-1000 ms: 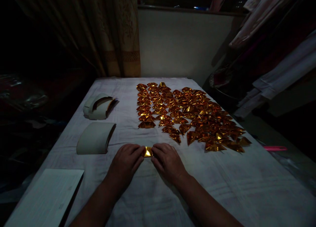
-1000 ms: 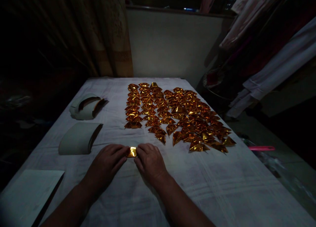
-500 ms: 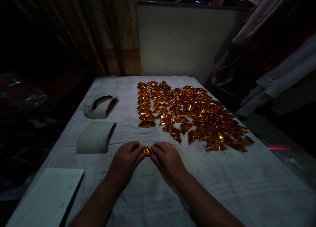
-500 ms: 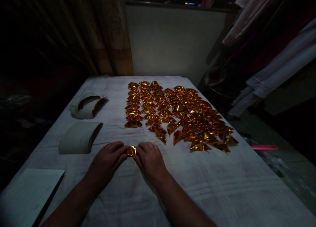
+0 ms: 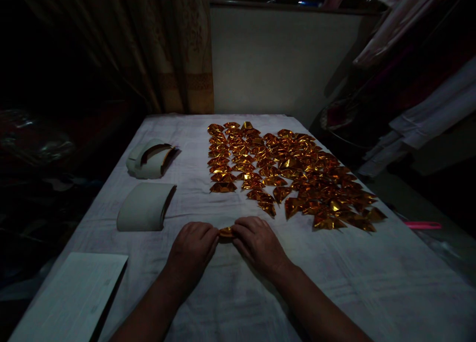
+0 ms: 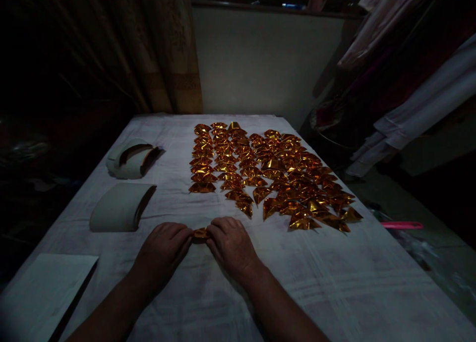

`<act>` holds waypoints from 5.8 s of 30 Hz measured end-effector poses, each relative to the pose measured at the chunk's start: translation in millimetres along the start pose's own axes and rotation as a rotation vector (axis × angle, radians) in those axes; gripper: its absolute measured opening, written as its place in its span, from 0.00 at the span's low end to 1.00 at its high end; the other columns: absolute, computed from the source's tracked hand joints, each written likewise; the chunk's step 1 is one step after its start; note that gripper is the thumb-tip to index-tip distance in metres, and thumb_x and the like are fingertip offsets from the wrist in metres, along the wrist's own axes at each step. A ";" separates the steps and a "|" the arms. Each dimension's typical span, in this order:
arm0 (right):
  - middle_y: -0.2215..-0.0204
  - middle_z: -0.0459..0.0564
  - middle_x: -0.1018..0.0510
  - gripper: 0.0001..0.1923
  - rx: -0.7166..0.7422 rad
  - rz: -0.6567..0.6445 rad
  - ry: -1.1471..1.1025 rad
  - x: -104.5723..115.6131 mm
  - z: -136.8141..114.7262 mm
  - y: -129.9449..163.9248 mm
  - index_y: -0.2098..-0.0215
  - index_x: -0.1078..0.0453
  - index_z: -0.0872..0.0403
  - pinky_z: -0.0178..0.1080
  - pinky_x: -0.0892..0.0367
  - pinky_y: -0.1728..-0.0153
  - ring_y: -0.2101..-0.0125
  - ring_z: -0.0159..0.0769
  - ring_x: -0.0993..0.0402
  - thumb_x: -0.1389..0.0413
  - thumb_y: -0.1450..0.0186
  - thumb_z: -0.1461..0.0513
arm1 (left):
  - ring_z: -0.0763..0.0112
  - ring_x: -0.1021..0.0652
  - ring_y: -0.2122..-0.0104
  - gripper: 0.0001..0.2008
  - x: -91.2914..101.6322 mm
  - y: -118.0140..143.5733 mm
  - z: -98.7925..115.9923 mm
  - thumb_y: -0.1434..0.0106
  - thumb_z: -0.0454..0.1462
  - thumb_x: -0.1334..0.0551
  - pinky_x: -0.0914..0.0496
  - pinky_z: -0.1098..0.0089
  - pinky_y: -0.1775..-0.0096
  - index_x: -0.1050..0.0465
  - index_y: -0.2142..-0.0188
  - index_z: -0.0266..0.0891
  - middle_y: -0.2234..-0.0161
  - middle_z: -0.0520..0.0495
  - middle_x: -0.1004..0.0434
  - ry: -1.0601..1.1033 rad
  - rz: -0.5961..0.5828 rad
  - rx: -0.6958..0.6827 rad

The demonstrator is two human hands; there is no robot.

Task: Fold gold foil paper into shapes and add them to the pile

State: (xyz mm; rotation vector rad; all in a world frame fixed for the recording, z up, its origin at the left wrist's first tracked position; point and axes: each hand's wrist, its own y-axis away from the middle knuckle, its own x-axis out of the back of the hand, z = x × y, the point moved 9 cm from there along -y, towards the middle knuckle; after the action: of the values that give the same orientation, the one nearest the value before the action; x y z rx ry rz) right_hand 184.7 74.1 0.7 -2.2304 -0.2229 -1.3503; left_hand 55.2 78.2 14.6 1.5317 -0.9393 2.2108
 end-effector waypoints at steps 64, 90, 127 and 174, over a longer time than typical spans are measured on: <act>0.32 0.52 0.39 0.28 -0.121 -0.225 0.181 -14.9 17.8 4.2 0.32 0.41 0.52 0.63 0.53 0.35 0.32 0.53 0.49 0.48 0.28 0.52 | 0.49 0.34 0.37 0.25 -12.4 26.2 -4.7 0.28 0.43 0.46 0.48 0.41 0.37 0.40 0.34 0.40 0.37 0.44 0.31 -0.208 -0.090 -0.007; 0.32 0.54 0.41 0.27 -0.050 -0.175 0.164 -27.2 -1.3 -9.1 0.33 0.40 0.52 0.60 0.55 0.34 0.31 0.51 0.51 0.49 0.27 0.52 | 0.61 0.21 0.62 0.13 -9.6 -9.1 -0.8 0.34 0.25 0.45 0.32 0.52 0.47 0.27 0.54 0.35 0.62 0.44 0.21 -0.258 -0.088 0.002; 0.53 0.56 0.21 0.13 -0.313 -0.003 0.144 -7.5 18.1 -31.8 0.50 0.26 0.52 0.44 0.34 0.53 0.54 0.46 0.27 0.49 0.30 0.61 | 0.58 0.24 0.59 0.06 -8.9 -15.4 -50.0 0.37 0.34 0.39 0.33 0.57 0.55 0.25 0.61 0.42 0.62 0.48 0.19 0.112 -0.034 0.431; 0.64 0.50 0.18 0.12 -0.154 -0.178 0.168 -9.6 17.5 -41.0 0.62 0.25 0.51 0.38 0.37 0.61 0.62 0.38 0.25 0.50 0.27 0.61 | 0.58 0.22 0.51 0.18 10.9 -1.4 -65.0 0.30 0.42 0.44 0.29 0.55 0.49 0.33 0.43 0.41 0.49 0.40 0.23 0.104 0.173 0.372</act>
State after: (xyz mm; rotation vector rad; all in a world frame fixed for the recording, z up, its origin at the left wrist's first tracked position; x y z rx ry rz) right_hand 177.5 119.1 0.1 -2.2490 -0.2698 -1.6934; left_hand 4.8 120.5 10.7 1.5106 -0.6783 2.6809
